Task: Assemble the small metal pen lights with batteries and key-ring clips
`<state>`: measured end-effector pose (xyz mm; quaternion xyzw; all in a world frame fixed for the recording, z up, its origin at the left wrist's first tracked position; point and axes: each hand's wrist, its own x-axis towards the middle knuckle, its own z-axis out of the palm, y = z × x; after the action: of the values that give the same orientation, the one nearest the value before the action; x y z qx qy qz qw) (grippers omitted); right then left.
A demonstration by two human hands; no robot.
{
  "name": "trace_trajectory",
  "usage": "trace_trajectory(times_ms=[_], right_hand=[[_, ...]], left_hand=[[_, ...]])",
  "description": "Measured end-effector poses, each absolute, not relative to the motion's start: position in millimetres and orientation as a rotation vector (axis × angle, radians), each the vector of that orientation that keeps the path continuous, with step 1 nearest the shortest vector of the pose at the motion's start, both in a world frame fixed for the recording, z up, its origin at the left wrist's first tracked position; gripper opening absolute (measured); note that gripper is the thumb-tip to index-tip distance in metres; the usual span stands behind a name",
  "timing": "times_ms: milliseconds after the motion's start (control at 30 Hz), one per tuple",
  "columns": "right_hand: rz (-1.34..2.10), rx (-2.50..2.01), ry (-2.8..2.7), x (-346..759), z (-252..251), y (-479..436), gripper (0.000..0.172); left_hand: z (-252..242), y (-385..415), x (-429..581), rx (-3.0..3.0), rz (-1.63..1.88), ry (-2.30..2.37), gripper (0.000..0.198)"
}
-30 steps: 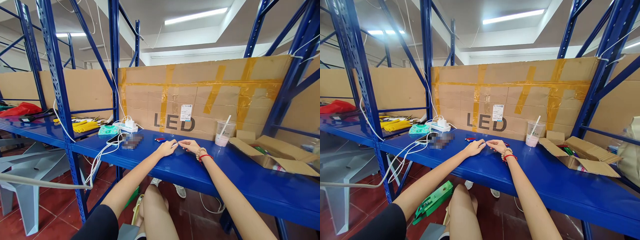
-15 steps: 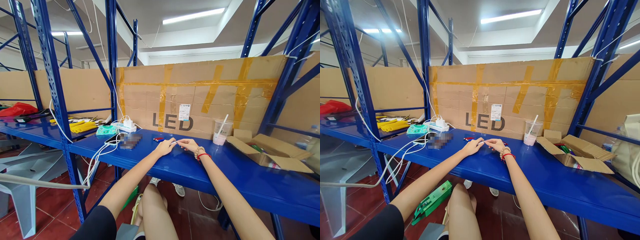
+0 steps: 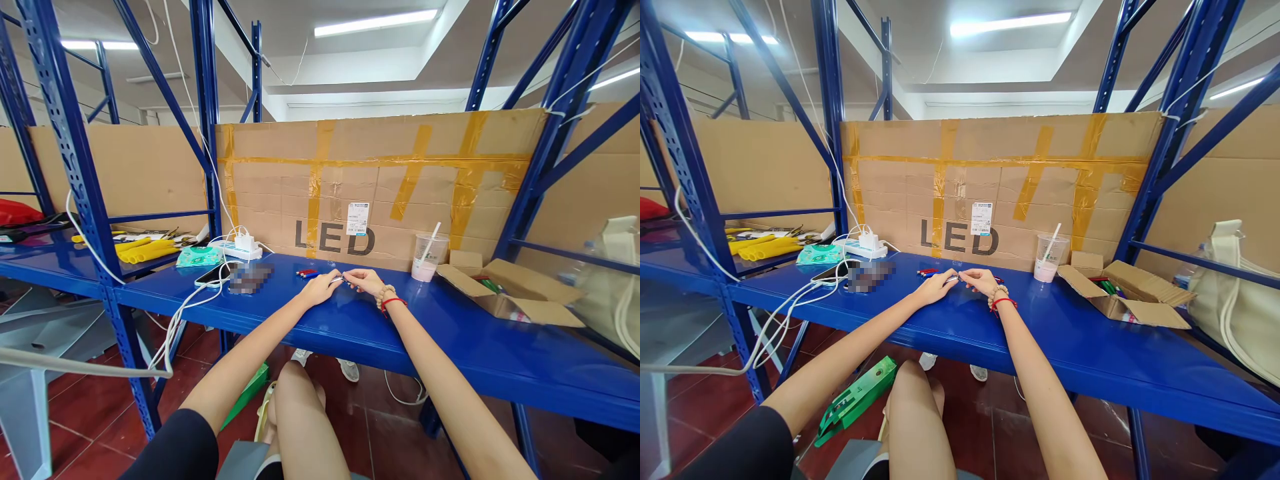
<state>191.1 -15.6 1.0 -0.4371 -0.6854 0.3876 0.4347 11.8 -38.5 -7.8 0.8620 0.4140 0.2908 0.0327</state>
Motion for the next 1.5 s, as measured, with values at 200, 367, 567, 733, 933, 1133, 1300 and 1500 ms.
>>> trace_trajectory(times_ms=[200, 367, 567, 733, 933, 1133, 1300, 1500], right_hand=[[0.993, -1.236, -1.707, 190.9, 1.4, -20.7, 0.038], [0.925, -1.287, -1.783, 189.7, -0.7, -23.7, 0.038], [0.89, -1.211, -1.93, 187.7, -1.3, -27.2, 0.042], [0.836, -1.049, -2.011, 180.8, -0.5, -32.8, 0.039], [0.803, -1.097, -2.039, 175.9, 0.0, -37.3, 0.041], [0.895, -1.099, -1.97, 175.2, 0.0, -37.8, 0.044], [0.906, -1.08, -1.953, 175.0, -2.2, -35.5, 0.047], [0.917, -1.058, -1.941, 175.3, -1.0, -34.6, 0.046]], left_hand=[[-8.2, -36.2, 10.9, 2.703, 0.881, 1.125, 0.029], [-9.0, -35.3, 8.6, 2.729, 0.915, 1.042, 0.026], [-8.4, -36.3, 6.7, 2.741, 0.936, 1.003, 0.027], [-7.8, -36.9, 5.5, 2.742, 0.939, 0.998, 0.028], [-6.3, -40.1, 5.9, 2.842, 0.857, 1.078, 0.027], [-5.1, -42.8, 7.7, 2.817, 0.866, 1.152, 0.028], [-5.4, -43.3, 8.4, 2.783, 0.878, 1.188, 0.028], [-4.0, -45.3, 8.7, 2.784, 0.871, 1.193, 0.03]])
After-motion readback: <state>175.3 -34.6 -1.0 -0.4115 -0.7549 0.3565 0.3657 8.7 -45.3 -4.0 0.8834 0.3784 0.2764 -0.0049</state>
